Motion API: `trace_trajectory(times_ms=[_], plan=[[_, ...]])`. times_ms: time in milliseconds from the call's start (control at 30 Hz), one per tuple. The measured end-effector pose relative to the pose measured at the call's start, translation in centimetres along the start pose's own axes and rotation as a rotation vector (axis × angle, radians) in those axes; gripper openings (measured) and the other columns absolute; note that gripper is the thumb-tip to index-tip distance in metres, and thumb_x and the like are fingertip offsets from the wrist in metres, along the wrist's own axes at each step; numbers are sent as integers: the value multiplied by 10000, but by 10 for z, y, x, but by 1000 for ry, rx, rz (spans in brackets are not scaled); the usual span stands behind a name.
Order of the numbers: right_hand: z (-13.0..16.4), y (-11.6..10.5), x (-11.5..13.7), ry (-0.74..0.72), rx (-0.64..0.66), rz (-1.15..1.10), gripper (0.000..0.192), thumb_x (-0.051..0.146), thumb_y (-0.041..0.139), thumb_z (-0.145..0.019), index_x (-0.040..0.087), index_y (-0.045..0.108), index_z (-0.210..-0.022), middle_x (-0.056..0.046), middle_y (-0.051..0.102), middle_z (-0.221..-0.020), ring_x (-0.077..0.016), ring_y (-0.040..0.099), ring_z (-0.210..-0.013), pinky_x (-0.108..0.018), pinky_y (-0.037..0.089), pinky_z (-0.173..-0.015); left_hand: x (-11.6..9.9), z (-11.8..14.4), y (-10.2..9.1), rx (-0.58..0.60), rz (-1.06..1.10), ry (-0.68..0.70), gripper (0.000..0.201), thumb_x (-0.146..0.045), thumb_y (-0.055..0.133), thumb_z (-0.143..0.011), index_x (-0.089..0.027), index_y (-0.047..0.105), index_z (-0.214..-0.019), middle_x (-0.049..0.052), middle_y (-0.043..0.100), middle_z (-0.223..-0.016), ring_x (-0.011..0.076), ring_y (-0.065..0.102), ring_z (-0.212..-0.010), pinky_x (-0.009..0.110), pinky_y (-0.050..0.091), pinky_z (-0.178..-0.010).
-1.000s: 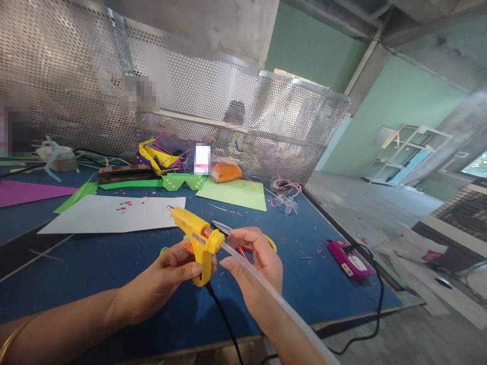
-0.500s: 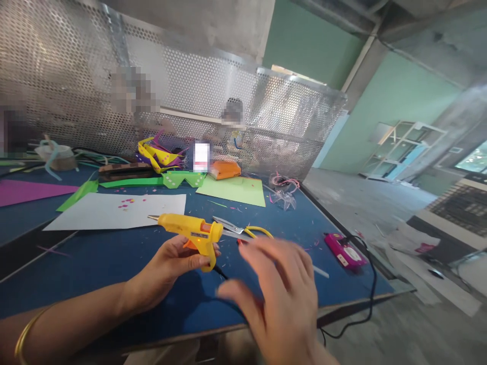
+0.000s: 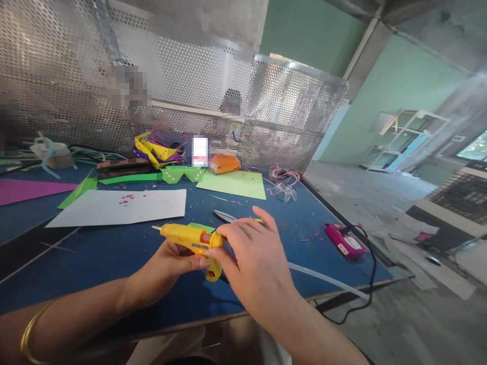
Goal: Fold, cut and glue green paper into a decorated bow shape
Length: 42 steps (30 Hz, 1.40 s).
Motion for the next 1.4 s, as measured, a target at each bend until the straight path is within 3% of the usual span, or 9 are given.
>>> trace_trajectory(times_ms=[133,233,500,733,967,1133,1267,1400], plan=[[5,-4,7,-59,11,145,203,285,545,-944,156,572,-1099,-60,734,-906,-197,693,-795,-419,479,-884,3,0,-3,-16,52,5,292,-240,873,-614,-182,759,-876,35,756,-846,178,654,-772,296,524,-725],[13,-11,8,-72,-16,227,147,200,491,-959,139,583,-1056,-71,724,-871,-184,685,-760,-331,503,-714,6,1,-3,-11,53,-18,272,-254,884,-601,-180,770,-837,29,755,-788,160,640,-707,276,518,-679],[31,-30,24,-159,-206,305,130,100,555,-905,131,634,-1004,-96,713,-862,-194,642,-746,-327,476,-680,10,4,1,7,70,-56,300,-233,895,-588,-212,780,-865,8,759,-791,156,655,-752,274,512,-748],[33,-29,29,-161,-226,366,168,72,521,-898,115,636,-1012,-108,714,-833,-215,655,-735,-340,471,-659,8,3,3,34,58,-41,273,-218,880,-618,-239,783,-873,-9,763,-798,137,655,-745,238,506,-720],[29,-25,14,-66,-102,299,144,137,503,-928,142,644,-949,-79,690,-812,-195,620,-663,-324,477,-577,10,2,4,34,43,-52,263,-223,879,-621,-237,785,-867,-14,766,-797,131,653,-753,229,499,-744],[20,-20,4,2,-21,164,268,306,460,-974,146,608,-1129,-122,678,-1053,-206,673,-793,-319,555,-627,14,2,4,61,41,-69,256,-208,860,-655,-231,783,-897,-6,777,-907,139,661,-824,237,501,-791],[11,-10,4,8,68,11,164,250,513,-945,205,653,-1018,-71,656,-1089,-153,654,-710,-293,558,-632,18,3,6,94,31,-85,239,-208,851,-669,-221,778,-897,-5,770,-885,134,653,-793,240,511,-759],[7,-2,1,51,180,-67,128,176,577,-896,210,674,-973,-45,643,-1053,-149,650,-755,-281,547,-658,18,4,9,106,30,-83,231,-213,859,-655,-214,777,-871,-11,760,-843,122,638,-753,226,511,-709]])
Point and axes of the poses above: each hand's wrist, its own z-axis away from the middle knuckle, its own y-axis out of the palm, x = y × z, the point moved 10 cm from there along -z, towards the middle knuckle
